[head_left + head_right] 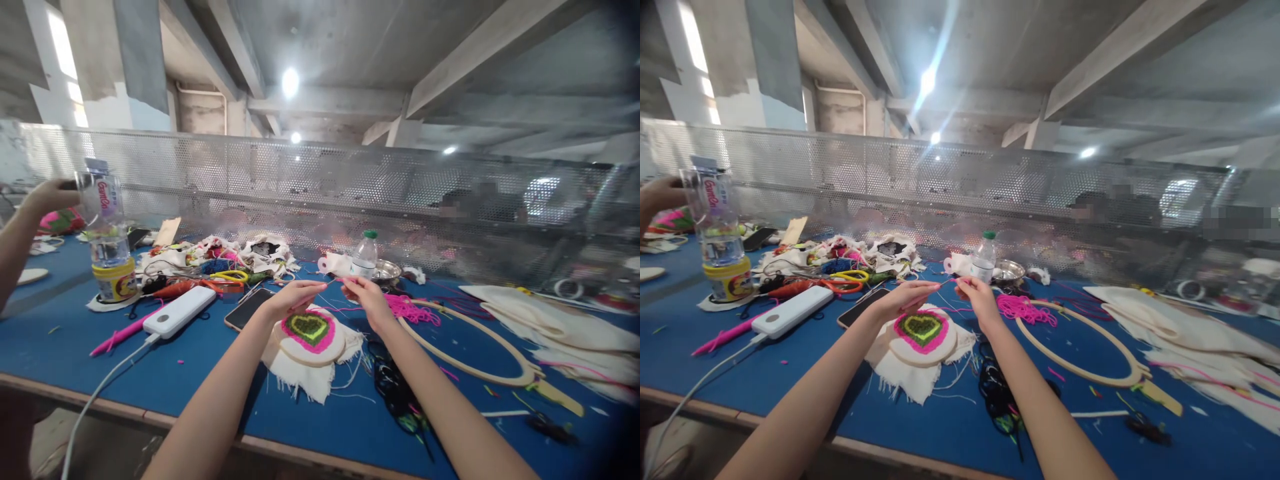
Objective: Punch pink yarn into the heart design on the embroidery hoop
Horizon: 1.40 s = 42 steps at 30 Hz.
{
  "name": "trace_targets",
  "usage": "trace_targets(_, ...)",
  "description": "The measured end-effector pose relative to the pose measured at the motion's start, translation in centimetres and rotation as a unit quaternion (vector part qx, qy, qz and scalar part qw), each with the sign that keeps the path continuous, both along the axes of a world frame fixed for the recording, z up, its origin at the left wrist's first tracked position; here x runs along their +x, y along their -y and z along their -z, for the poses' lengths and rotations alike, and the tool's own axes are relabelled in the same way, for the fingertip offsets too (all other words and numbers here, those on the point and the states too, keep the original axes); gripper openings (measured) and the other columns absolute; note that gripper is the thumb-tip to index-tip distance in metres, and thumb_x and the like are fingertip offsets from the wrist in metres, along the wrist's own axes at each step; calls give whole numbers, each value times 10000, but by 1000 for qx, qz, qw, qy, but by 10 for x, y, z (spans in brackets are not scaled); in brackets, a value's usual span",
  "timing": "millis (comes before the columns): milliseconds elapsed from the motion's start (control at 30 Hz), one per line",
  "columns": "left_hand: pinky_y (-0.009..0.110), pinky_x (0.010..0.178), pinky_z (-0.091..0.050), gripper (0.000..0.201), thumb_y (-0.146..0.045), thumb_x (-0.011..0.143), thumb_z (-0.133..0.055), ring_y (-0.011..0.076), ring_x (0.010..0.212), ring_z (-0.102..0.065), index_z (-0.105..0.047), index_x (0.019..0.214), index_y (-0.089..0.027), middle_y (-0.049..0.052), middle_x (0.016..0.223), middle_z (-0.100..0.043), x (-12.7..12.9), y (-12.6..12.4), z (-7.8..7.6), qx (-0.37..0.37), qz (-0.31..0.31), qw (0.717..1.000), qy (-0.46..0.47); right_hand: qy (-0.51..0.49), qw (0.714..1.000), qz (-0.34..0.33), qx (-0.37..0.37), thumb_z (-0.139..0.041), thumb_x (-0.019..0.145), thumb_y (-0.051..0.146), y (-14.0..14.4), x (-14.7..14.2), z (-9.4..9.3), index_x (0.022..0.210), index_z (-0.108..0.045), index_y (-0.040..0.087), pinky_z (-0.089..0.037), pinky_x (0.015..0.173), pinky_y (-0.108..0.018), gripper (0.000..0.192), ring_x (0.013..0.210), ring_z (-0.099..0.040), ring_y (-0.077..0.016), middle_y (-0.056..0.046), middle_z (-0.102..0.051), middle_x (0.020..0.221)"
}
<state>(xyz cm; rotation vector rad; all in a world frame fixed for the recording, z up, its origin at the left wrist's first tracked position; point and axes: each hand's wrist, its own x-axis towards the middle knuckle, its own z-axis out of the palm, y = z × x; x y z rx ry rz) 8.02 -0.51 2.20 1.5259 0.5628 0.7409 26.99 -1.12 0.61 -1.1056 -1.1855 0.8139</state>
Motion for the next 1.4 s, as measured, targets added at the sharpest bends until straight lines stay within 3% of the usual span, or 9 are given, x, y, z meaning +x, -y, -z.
trace_targets(267,188,314,-85,369,-456,687,-574,15,275,-173,-579,883,-143,-101,372,-302,1,-14,7,-11,-67,996,62,-31,997,70,-13,-632,539,402,0,13,-6,704,-566,174,-423,519,-247,289,561,-550,-130,-13,-596,636)
trace_targets(400,183,308,-100,362,-449,684,-578,8,271,-197,-575,882,-146,-90,406,-358,1,-10,5,-5,-54,997,61,33,993,98,60,-609,579,414,0,8,-6,882,-581,173,-452,584,-265,389,757,-573,-177,-71,-604,939)
trace_targets(500,187,313,-98,349,-432,700,-572,11,271,-200,-585,895,-144,-91,392,-338,2,-2,1,-1,-2,999,47,65,994,31,83,-625,592,400,2,-2,-5,1043,-534,201,-463,678,-284,502,852,-570,-181,-73,-554,1089)
trace_targets(667,187,308,-102,361,-431,701,-572,10,267,-199,-586,917,-143,-91,396,-345,5,-4,1,-3,-20,998,55,70,996,-46,37,-572,651,454,6,-4,-3,826,-621,149,-455,669,-290,355,606,-562,-135,-9,-591,610)
trace_targets(967,158,282,-98,264,-386,658,-611,11,240,-248,-498,686,-149,-90,386,-374,6,-26,10,-46,-221,962,155,43,998,17,47,-541,645,460,6,0,-6,626,-546,169,-422,517,-235,292,461,-500,-109,25,-526,461)
trace_targets(1133,137,281,-171,209,-329,750,-526,16,273,-313,-461,696,-138,-71,432,-406,2,-29,8,-117,-213,936,255,295,951,34,82,-446,753,425,17,-3,-4,679,-570,196,-365,494,-233,272,434,-495,-127,23,-522,419)
trace_targets(1233,148,354,-345,148,-288,788,-484,52,349,-447,-460,822,-147,-58,477,-454,4,-28,6,-157,-184,929,280,407,910,-45,61,-475,758,441,23,-12,0,903,-609,219,-351,495,-230,297,459,-523,-140,22,-553,449)
trace_targets(1333,224,484,-468,136,-280,800,-476,121,509,-588,-430,829,-155,-1,600,-564,8,-23,5,-151,-166,936,270,370,912,-176,-7,-537,717,474,24,-26,9,1116,-502,201,-343,447,-221,485,405,-508,-135,44,-538,424)
trace_targets(1400,258,545,-492,141,-274,796,-489,157,607,-626,-407,814,-161,32,688,-604,10,-20,5,-141,-134,943,269,318,919,-232,-32,-533,714,494,22,-33,14,1060,-509,180,-342,429,-215,468,376,-489,-124,55,-514,398)
